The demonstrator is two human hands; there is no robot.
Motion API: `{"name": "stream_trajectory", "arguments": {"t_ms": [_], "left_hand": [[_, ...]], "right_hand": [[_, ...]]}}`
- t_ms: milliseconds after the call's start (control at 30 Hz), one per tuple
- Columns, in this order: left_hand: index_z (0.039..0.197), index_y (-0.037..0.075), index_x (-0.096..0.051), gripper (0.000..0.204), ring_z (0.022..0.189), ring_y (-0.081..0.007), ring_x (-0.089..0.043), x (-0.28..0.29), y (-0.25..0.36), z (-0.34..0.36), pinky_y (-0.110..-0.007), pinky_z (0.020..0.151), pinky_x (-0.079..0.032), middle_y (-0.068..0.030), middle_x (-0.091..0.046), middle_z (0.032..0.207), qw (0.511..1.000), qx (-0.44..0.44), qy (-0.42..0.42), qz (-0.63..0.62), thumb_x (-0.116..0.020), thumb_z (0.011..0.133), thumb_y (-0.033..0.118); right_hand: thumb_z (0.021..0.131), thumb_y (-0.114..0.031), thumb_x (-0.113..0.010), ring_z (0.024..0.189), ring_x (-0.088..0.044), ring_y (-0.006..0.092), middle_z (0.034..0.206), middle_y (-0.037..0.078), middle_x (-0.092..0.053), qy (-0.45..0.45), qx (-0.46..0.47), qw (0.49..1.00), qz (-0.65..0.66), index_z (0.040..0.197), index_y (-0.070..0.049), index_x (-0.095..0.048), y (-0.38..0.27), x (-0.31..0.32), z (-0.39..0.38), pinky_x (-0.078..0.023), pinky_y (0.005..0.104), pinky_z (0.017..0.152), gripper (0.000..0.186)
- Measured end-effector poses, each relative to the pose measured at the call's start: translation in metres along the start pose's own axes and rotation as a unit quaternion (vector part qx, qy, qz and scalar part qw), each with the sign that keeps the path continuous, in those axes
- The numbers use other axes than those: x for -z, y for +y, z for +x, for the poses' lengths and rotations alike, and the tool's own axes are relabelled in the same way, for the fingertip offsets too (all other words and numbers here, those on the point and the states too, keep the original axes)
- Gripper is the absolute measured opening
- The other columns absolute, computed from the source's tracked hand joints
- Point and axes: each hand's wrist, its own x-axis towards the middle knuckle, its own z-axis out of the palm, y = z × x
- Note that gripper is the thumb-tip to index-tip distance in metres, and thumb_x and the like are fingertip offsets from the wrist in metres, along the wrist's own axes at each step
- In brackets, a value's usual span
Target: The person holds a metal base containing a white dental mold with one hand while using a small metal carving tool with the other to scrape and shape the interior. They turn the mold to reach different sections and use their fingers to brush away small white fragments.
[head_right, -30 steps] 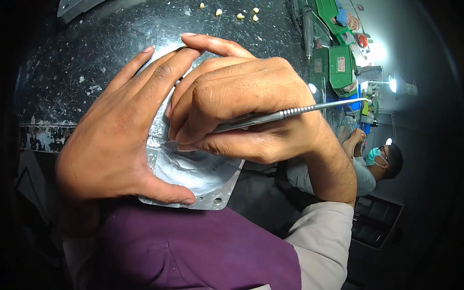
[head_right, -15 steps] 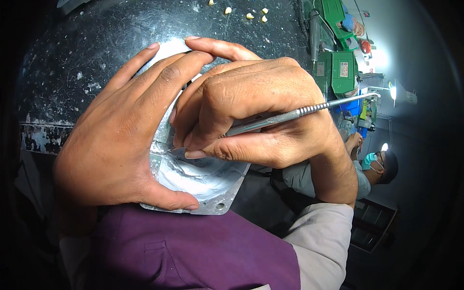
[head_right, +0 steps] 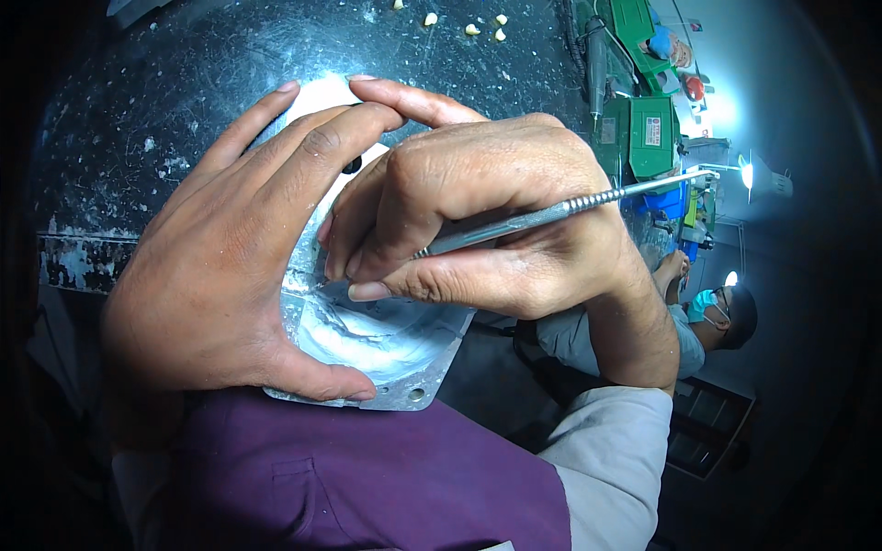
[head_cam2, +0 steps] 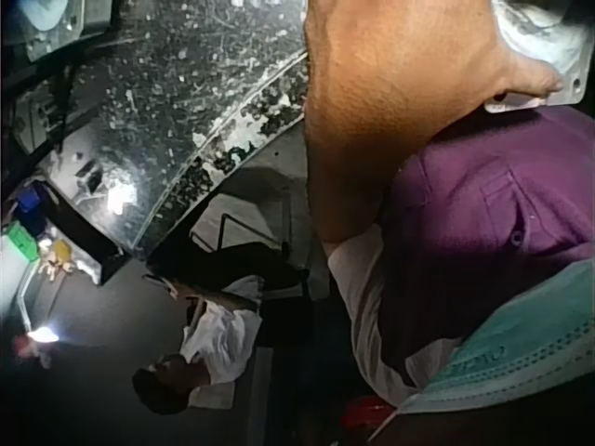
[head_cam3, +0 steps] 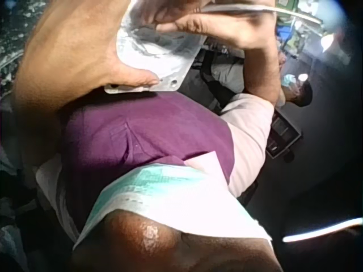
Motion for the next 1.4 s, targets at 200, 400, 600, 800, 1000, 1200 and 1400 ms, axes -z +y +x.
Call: {"name": "stream_trajectory", "arguments": {"t_ms": [200, 400, 600, 800, 1000, 1200, 1400], "left_hand": [[0.156, 0.0, -0.041, 0.136, 0.144, -0.0384, -0.054, -0.002, -0.001, 0.0, -0.059, 0.131, -0.026, -0.022, -0.056, 0.149, 1.0, -0.005, 0.0, 0.006, -0.101, 0.049, 0.058], [0.156, -0.001, -0.041, 0.135, 0.143, -0.0384, -0.054, -0.002, -0.001, -0.001, -0.059, 0.131, -0.026, -0.0237, -0.058, 0.147, 1.0, -0.006, 0.001, 0.008, -0.101, 0.05, 0.057], [0.156, -0.002, -0.04, 0.135, 0.143, -0.0383, -0.054, -0.008, -0.005, -0.003, -0.058, 0.131, -0.025, -0.0244, -0.058, 0.145, 0.993, -0.077, 0.087, -0.01, -0.1, 0.05, 0.056], [0.157, -0.002, -0.039, 0.135, 0.143, -0.038, -0.055, -0.009, -0.003, -0.005, -0.058, 0.131, -0.025, -0.0229, -0.057, 0.147, 0.994, -0.071, 0.077, 0.017, -0.1, 0.051, 0.055], [0.157, -0.003, -0.039, 0.136, 0.144, -0.0372, -0.054, -0.008, -0.002, -0.005, -0.057, 0.132, -0.024, -0.0227, -0.057, 0.148, 0.996, -0.057, 0.061, 0.01, -0.1, 0.051, 0.056], [0.156, -0.004, -0.039, 0.137, 0.143, -0.0375, -0.055, -0.002, -0.002, 0.001, -0.058, 0.132, -0.024, -0.023, -0.058, 0.147, 1.0, -0.001, 0.001, -0.006, -0.102, 0.048, 0.053], [0.156, -0.001, -0.038, 0.137, 0.141, -0.0382, -0.056, -0.001, 0.003, -0.003, -0.059, 0.132, -0.024, -0.0225, -0.059, 0.144, 0.998, -0.045, 0.029, 0.033, -0.101, 0.046, 0.049]], "right_hand": [[0.084, -0.017, -0.088, 0.084, -0.081, 0.0306, 0.078, 0.011, -0.08, -0.018, 0.006, 1.0, 0.004, 0.077, -0.008, -0.076, 0.001, 0.001, 0.001, -0.03, 0.0716, 0.123, 0.017], [0.087, -0.02, -0.085, 0.085, -0.081, 0.03, 0.079, 0.011, -0.08, -0.015, 0.001, 1.0, -0.004, 0.076, -0.008, -0.076, -0.004, -0.003, 0.005, -0.033, 0.0714, 0.121, 0.019], [0.088, -0.018, -0.084, 0.086, -0.08, 0.0289, 0.082, 0.011, -0.08, -0.02, 0.018, 0.998, -0.052, 0.077, -0.009, -0.076, -0.007, -0.003, 0.002, -0.037, 0.0723, 0.119, 0.017], [0.083, -0.012, -0.088, 0.087, -0.08, 0.029, 0.084, 0.011, -0.08, -0.005, 0.015, 1.0, 0.0, 0.077, -0.008, -0.076, 0.004, 0.002, 0.0, -0.035, 0.0725, 0.12, 0.014], [0.081, -0.014, -0.089, 0.086, -0.079, 0.0277, 0.082, 0.013, -0.08, -0.053, 0.004, 0.998, -0.022, 0.075, -0.008, -0.077, -0.001, 0.005, 0.009, -0.039, 0.0686, 0.118, 0.015], [0.08, -0.019, -0.087, 0.084, -0.077, 0.0231, 0.078, 0.004, -0.078, -0.078, -0.005, 0.99, -0.121, 0.073, -0.012, -0.076, -0.017, 0.006, 0.015, -0.041, 0.0686, 0.117, 0.014], [0.078, -0.009, -0.085, 0.085, -0.077, 0.0135, 0.082, -0.005, -0.077, -0.039, 0.033, 0.968, -0.247, 0.071, -0.014, -0.065, -0.03, -0.015, 0.01, -0.042, 0.0702, 0.118, 0.022]]}}
